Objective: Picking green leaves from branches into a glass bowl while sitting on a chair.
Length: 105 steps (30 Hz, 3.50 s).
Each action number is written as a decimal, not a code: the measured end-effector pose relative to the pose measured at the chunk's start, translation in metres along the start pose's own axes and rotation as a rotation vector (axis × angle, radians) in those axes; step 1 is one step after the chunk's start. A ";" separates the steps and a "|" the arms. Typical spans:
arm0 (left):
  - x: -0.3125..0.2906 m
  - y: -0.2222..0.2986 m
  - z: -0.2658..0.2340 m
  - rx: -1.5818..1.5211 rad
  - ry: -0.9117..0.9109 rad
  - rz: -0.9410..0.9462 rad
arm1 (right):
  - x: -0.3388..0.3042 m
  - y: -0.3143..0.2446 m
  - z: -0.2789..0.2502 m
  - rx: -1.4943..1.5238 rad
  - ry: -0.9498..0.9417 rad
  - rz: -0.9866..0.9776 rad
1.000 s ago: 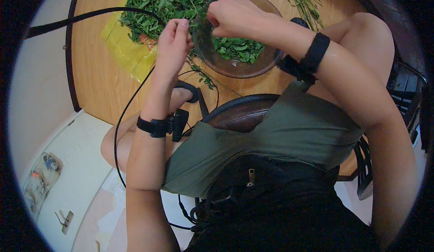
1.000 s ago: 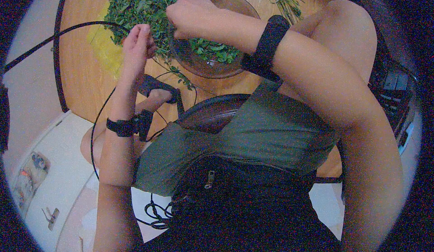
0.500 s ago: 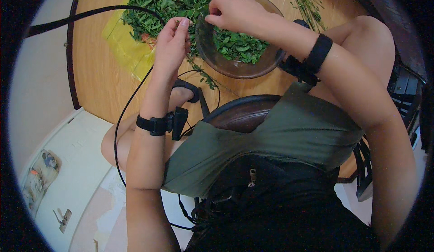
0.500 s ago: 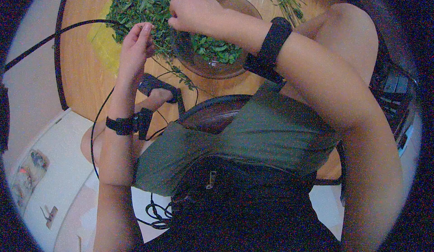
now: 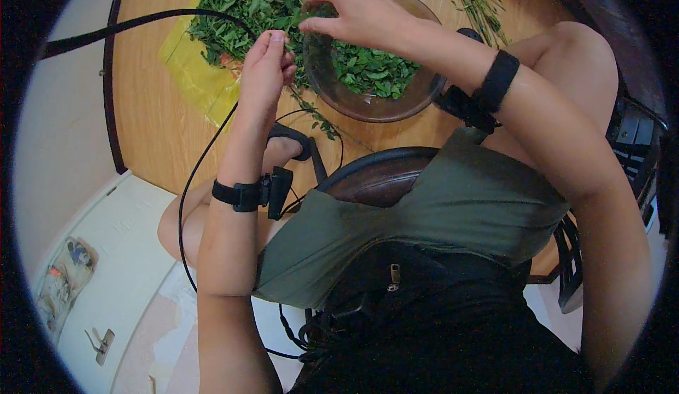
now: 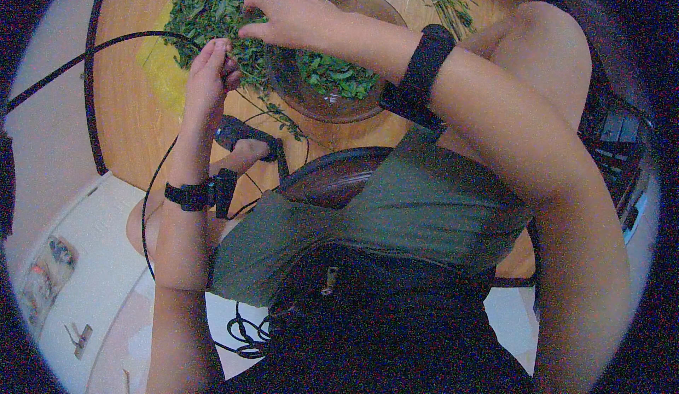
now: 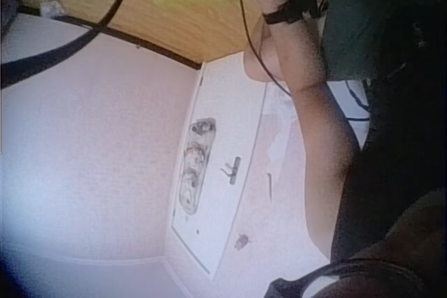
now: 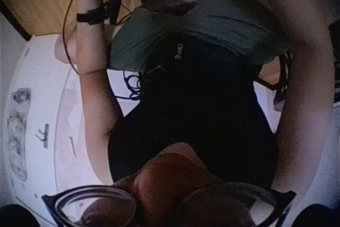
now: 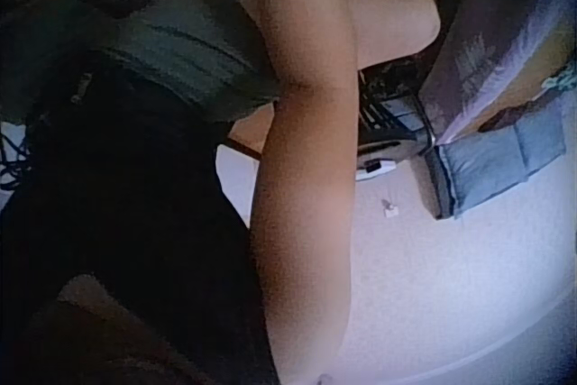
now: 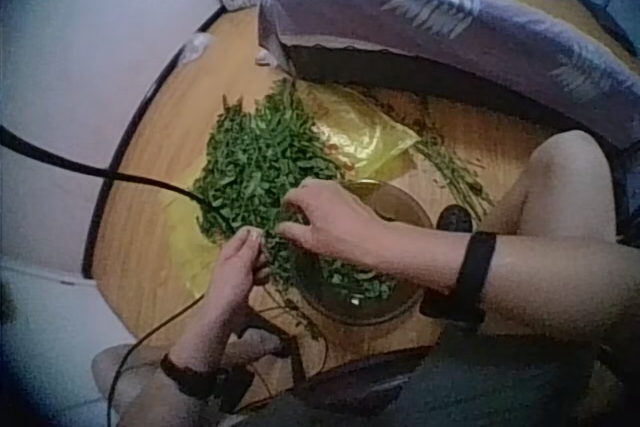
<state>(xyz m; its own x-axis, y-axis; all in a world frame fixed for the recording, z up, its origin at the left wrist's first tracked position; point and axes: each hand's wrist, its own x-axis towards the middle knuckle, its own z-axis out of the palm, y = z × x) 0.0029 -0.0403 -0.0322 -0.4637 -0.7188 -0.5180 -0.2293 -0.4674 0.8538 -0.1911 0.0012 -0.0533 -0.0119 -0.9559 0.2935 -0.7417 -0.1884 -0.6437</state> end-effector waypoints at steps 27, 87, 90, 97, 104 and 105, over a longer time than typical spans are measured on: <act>-0.005 0.003 0.015 0.304 -0.052 0.166 | -0.002 -0.026 -0.022 -0.106 -0.207 0.171; 0.004 -0.001 0.012 0.397 0.174 0.252 | -0.008 0.086 -0.258 -0.225 0.867 -0.020; 0.013 -0.011 0.013 0.417 0.134 0.304 | -0.016 0.052 -0.266 -0.061 1.036 0.068; 0.027 -0.021 0.016 0.520 0.056 0.311 | -0.025 0.141 -0.321 -1.308 0.582 -0.307; 0.010 -0.006 0.027 0.574 -0.008 0.166 | -0.045 0.171 -0.282 -0.076 0.218 0.796; 0.010 -0.005 0.027 0.598 -0.010 0.177 | -0.045 0.174 -0.278 -0.020 0.193 0.857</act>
<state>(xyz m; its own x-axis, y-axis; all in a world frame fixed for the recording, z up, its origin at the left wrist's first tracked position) -0.0235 -0.0309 -0.0403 -0.5455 -0.7530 -0.3681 -0.5869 0.0297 0.8091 -0.5061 0.0740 0.0181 -0.6822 -0.7113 -0.1695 -0.4368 0.5823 -0.6857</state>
